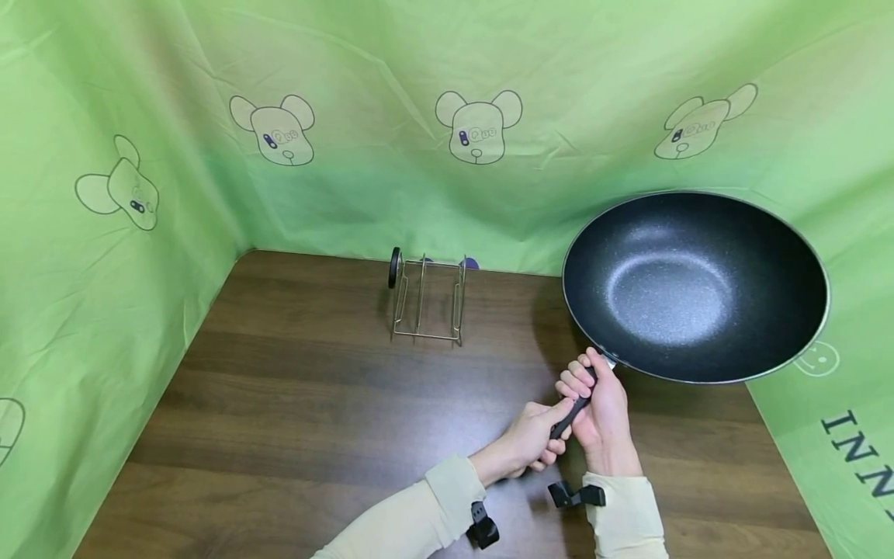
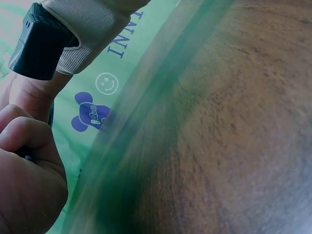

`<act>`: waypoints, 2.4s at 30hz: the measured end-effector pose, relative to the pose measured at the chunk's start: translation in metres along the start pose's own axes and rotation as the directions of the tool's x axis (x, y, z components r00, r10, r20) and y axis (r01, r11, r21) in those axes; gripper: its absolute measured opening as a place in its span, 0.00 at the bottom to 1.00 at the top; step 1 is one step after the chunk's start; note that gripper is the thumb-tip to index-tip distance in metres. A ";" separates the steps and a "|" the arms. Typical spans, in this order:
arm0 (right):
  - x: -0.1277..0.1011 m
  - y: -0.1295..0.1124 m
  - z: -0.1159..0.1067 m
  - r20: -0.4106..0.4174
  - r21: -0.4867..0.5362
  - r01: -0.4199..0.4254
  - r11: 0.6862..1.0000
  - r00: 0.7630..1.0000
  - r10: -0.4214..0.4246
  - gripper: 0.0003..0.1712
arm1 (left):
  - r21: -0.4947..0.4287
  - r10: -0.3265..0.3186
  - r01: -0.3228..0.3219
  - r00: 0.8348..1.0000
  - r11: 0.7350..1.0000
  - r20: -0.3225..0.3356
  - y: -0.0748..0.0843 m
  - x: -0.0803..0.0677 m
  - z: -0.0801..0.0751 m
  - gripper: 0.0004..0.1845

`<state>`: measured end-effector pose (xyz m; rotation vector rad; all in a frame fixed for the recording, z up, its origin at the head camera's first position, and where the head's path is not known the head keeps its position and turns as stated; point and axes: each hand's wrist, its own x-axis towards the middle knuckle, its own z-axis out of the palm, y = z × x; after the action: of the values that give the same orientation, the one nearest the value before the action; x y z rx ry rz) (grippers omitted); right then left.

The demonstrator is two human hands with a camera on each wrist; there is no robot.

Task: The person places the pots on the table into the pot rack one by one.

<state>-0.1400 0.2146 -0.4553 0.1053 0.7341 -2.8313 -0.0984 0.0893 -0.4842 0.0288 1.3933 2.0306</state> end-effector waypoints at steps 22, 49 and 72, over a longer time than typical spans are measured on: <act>-0.002 0.003 0.005 -0.030 -0.058 -0.003 0.998 1.000 0.002 0.20 | -0.010 0.012 -0.012 1.000 1.000 -0.001 -0.003 -0.003 -0.002 0.30; 0.001 0.007 0.013 0.047 -0.025 -0.023 0.999 0.999 0.024 0.20 | 0.003 0.044 -0.044 0.999 0.999 -0.012 0.001 -0.009 -0.006 0.29; 0.003 0.007 0.014 0.041 -0.039 -0.031 0.999 0.999 0.033 0.21 | -0.022 0.048 -0.048 0.999 0.999 -0.003 0.002 -0.008 -0.008 0.29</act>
<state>-0.1415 0.2007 -0.4467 0.0511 0.7706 -2.7784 -0.0962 0.0778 -0.4832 0.0506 1.3836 2.0855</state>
